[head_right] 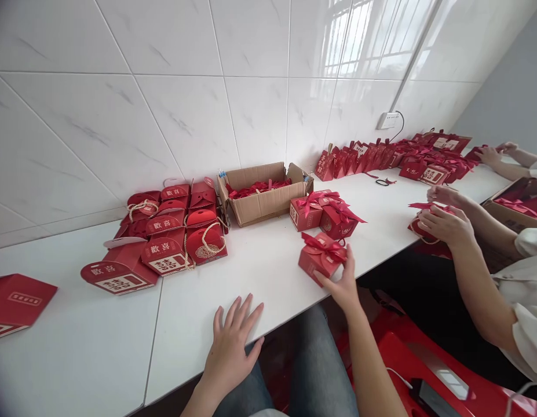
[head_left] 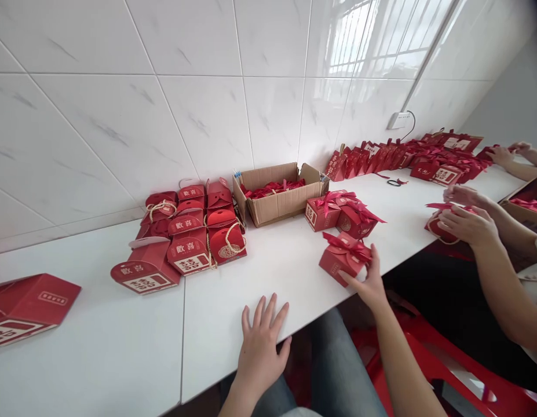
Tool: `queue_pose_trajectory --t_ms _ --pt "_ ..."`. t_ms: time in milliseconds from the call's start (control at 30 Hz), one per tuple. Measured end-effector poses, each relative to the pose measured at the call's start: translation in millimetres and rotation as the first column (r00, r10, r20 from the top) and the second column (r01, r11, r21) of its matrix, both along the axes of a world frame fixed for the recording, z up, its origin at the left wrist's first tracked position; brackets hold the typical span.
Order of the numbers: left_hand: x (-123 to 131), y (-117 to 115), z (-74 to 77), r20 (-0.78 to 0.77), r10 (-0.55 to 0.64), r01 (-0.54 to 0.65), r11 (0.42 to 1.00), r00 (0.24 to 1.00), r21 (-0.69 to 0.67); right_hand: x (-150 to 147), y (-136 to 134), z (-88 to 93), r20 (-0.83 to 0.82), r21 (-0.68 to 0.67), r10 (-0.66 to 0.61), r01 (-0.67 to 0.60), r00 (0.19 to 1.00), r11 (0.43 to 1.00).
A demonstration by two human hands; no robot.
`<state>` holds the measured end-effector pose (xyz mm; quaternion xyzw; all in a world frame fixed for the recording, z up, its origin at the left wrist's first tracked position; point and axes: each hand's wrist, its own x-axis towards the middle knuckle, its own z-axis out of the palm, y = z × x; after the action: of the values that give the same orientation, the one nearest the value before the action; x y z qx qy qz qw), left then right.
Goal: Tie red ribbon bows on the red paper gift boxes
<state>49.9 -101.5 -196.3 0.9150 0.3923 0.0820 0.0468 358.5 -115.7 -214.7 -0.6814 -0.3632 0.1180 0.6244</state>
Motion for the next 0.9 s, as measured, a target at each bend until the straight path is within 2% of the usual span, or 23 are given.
queue_pose_trajectory --t_ms 67,133,233,300,400,600,800,900 --pt "-0.1 -0.2 -0.2 0.005 0.000 0.000 1.000 1.000 0.007 -12.0 13.8 5.7 0.081 -0.048 -0.040 0.044 0.996 0.998" --pt "-0.2 -0.4 -0.7 0.010 0.002 -0.003 1.000 1.000 0.014 -13.3 29.5 12.8 0.163 -0.102 -0.140 0.158 0.977 0.982" --pt "-0.1 -0.4 -2.1 0.010 0.005 -0.006 1.000 1.000 0.020 -1.0 49.7 20.4 0.264 -0.164 -0.281 0.330 0.923 0.930" --pt "-0.3 -0.5 -2.9 0.009 0.005 -0.006 1.000 1.000 0.022 10.5 59.1 22.0 0.295 -0.192 -0.312 0.376 0.903 0.907" --pt "-1.0 -1.1 -3.7 0.012 0.005 -0.006 1.000 1.000 0.029 26.0 68.3 21.1 0.260 -0.212 -0.284 0.342 0.923 0.916" --pt "-1.1 -0.8 -4.8 0.023 0.000 -0.001 0.999 1.000 0.036 43.1 84.0 16.4 0.168 -0.172 -0.121 0.150 0.978 0.974" --pt "0.1 1.4 -5.5 0.028 0.001 -0.002 0.999 1.000 0.033 41.0 94.8 8.7 0.280 -0.186 -0.130 0.186 0.951 0.965" --pt "-0.1 0.9 -5.0 0.022 0.001 -0.002 1.000 1.000 0.024 40.9 89.4 10.7 0.324 -0.051 -0.215 0.244 0.921 0.968"
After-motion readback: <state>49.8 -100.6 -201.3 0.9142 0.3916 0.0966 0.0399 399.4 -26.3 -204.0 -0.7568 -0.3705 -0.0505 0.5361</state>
